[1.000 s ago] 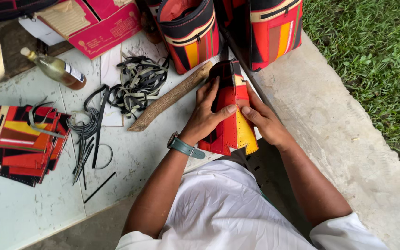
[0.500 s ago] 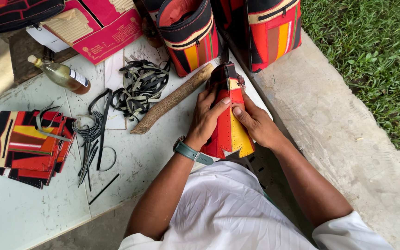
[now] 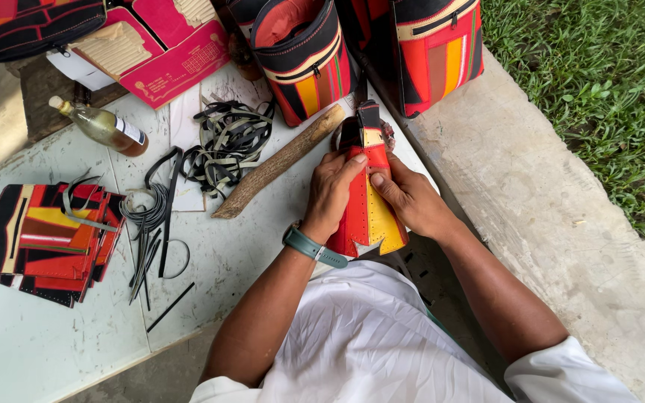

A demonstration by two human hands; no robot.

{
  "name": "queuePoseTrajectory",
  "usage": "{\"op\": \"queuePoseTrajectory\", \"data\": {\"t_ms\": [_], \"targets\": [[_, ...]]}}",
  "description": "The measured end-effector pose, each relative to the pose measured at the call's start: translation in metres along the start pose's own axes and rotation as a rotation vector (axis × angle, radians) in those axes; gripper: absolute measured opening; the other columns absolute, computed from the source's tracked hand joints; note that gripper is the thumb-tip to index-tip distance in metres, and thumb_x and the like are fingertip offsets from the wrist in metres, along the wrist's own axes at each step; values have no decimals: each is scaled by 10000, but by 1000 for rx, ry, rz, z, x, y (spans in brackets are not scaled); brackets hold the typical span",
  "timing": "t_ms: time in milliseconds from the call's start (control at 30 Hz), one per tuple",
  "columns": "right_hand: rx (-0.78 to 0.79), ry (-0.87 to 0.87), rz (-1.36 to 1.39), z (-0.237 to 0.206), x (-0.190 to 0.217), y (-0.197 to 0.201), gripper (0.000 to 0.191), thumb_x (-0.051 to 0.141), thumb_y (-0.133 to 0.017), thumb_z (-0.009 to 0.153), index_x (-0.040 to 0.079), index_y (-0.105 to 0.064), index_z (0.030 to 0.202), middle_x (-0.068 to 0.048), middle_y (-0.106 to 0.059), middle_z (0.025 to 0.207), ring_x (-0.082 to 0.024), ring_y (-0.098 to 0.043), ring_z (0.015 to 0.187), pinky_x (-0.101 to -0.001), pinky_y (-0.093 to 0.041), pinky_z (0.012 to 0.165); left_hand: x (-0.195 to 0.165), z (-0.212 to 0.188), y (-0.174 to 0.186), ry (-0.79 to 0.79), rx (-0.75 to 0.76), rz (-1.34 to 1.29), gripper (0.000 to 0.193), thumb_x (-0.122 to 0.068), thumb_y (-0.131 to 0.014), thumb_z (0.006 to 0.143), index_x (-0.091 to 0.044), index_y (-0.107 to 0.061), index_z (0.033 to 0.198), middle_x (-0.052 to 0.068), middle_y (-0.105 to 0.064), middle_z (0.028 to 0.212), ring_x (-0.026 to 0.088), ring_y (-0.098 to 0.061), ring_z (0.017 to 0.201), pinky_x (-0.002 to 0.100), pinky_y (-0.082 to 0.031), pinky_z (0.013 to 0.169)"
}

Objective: The person works at an outdoor table on a colorful patchwork leather bag. They turn the bag inside out, work the seam and edges by hand, thread a needle, and hand-stitch the bag opening, pressing the leather flat as they sew.

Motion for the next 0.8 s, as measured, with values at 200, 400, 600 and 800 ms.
{"op": "queuePoseTrajectory", "data": {"t_ms": [200,400,600,800], "targets": [[-76,-52,-389,8,12,-2,628,367,-512,1024,76,-393,1568,-311,-698,981,-492,-668,970,-524,-502,841,23,10,-4,158,-114,-212,362,-262,-645,1048,93,-714,1058,236,-659,1012,254,-603,900,402,-505,796],[-106,204,-90,-11,22,22,571,365,-547,1036,56,-477,1511,-237,-732,1172,-379,-712,1127,-438,-520,926,-66,15,31,-705,24,356,728,-368,-774,913,144,-488,1345,225,-521,1304,284,-497,1215,425,-418,981],[-106,97,-83,-26,-7,30,547,342,-543,1037,84,-499,1518,-136,-732,1224,-230,-683,1177,-367,-500,997,-115,55,22,-201,477,859,549,-428,-897,736,28,-689,962,158,-698,861,268,-704,786,405,-544,727],[38,165,405,-29,-11,31,513,213,-655,1111,-39,-540,1543,-143,-642,1314,-179,-577,1071,-356,-502,1015,-144,62,-18,-4,792,506,313,-259,-809,806,-4,-711,957,39,-685,811,149,-726,652,294,-641,499]]}}
Point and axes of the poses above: each hand's wrist, its own z-axis towards the middle knuckle, its own y-axis out of the back of the hand, x = y × z, the point moved 4 cm from there along z, towards the middle knuckle
